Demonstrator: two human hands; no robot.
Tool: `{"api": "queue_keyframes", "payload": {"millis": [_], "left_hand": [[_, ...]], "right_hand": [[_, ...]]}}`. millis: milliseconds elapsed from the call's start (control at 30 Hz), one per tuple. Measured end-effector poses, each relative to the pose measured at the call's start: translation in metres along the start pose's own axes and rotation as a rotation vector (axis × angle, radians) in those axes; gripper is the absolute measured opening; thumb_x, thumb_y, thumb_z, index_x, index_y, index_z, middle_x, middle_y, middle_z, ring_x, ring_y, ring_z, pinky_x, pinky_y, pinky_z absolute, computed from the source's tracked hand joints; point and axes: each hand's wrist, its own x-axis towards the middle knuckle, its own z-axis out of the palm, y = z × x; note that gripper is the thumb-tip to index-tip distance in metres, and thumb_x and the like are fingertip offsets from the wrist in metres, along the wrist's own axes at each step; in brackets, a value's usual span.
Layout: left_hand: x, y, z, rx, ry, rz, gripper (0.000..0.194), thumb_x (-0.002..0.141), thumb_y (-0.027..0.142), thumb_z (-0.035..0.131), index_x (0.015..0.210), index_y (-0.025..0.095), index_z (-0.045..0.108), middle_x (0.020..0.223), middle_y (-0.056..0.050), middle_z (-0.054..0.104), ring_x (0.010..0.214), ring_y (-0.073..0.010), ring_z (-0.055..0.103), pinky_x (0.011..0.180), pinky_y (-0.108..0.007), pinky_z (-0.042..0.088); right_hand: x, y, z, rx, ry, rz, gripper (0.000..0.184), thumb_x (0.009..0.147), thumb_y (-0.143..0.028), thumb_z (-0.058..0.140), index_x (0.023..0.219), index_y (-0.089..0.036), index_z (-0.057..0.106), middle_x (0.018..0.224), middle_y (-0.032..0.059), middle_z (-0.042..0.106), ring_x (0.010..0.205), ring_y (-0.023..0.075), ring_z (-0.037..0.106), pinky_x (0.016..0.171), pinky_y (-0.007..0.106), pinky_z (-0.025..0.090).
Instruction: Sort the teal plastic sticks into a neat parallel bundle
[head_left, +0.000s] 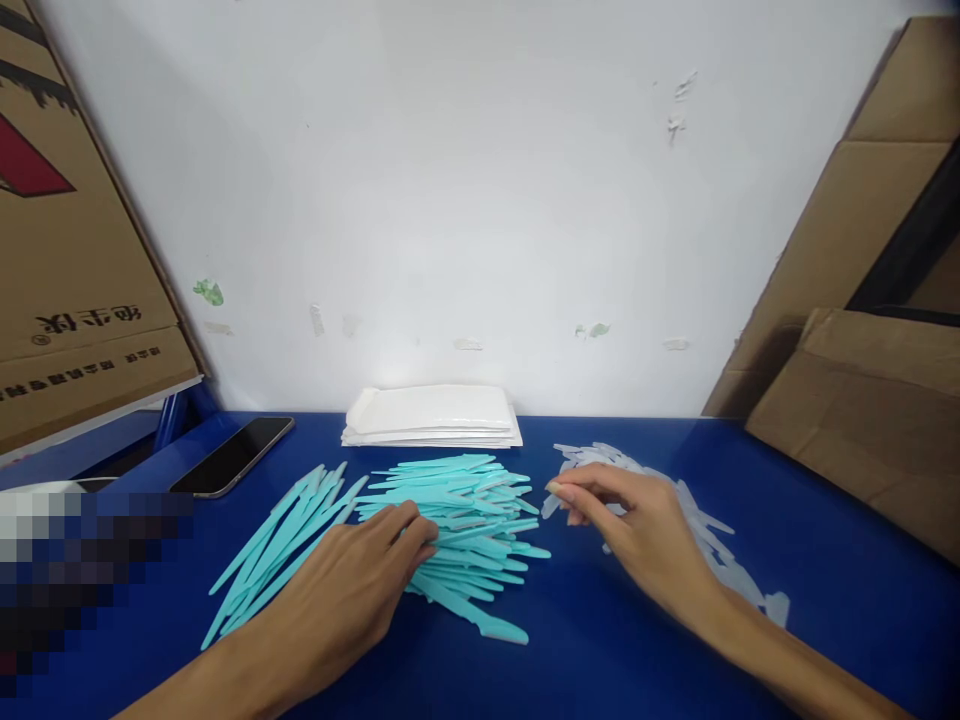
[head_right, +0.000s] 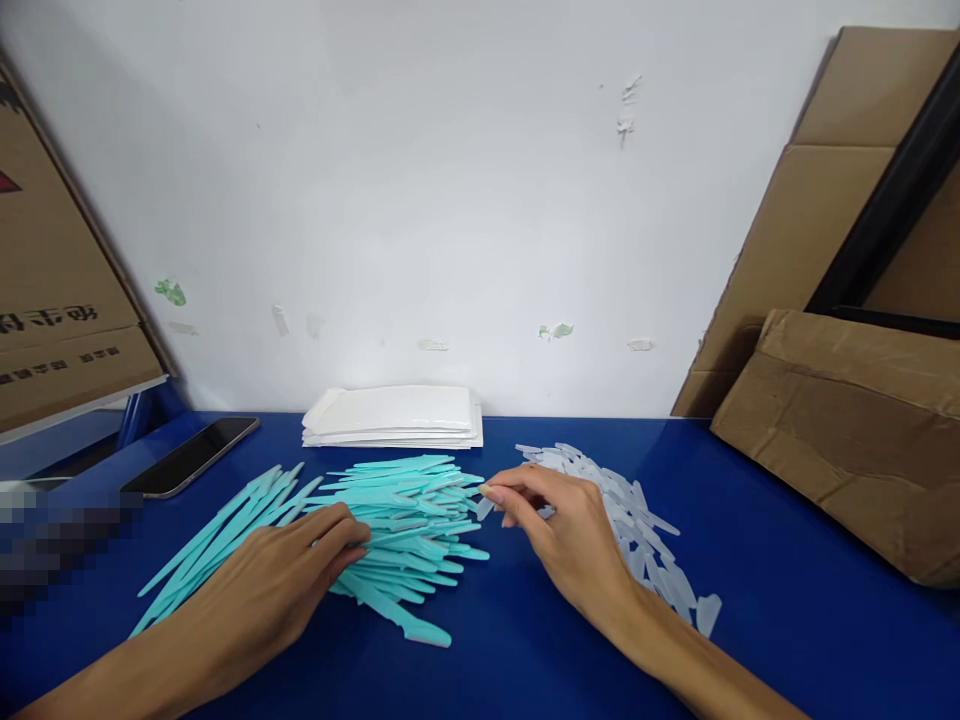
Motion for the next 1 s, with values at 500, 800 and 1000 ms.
{"api": "queue_keyframes", "payload": {"millis": [500, 800, 1000], "left_hand": [[-0.0001, -0.0051, 0.0036, -0.018, 0.144, -0.038, 0.018, 0.111, 0.022, 0.033, 0.107, 0.026, 0.051, 0.092, 0.0, 0.062, 0.068, -0.0196, 0.062, 0.053, -0.031, 0.029], [-0.0006, -0.0045, 0.0031, -0.113, 0.281, -0.002, 0.016, 0.111, 0.02, 0.037, 0.107, 0.025, 0.052, 0.092, 0.0, 0.06, 0.063, -0.0145, 0.058, 0.051, -0.027, 0.033], [0.001, -0.0025, -0.001, -0.171, 0.453, 0.006, 0.015, 0.109, 0.016, 0.042, 0.111, 0.023, 0.055, 0.088, 0.001, 0.053, 0.058, -0.0114, 0.052, 0.052, -0.025, 0.036]], "right_hand": [[0.0008, -0.0027, -0.0025, 0.066, -0.087, 0.098, 0.017, 0.096, -0.039, 0.069, 0.099, -0.033, 0.084, 0.092, -0.0004, 0.083, 0.079, 0.0197, 0.078, 0.069, 0.027, 0.061], [0.0003, -0.0024, -0.0021, 0.097, -0.135, 0.088, 0.016, 0.096, -0.037, 0.069, 0.098, -0.035, 0.084, 0.089, -0.0032, 0.083, 0.075, 0.0158, 0.076, 0.067, 0.023, 0.06], [0.0001, -0.0061, -0.0027, 0.142, -0.133, 0.094, 0.014, 0.094, -0.031, 0.071, 0.097, -0.035, 0.084, 0.085, -0.0038, 0.083, 0.074, 0.015, 0.078, 0.063, 0.02, 0.059]]}}
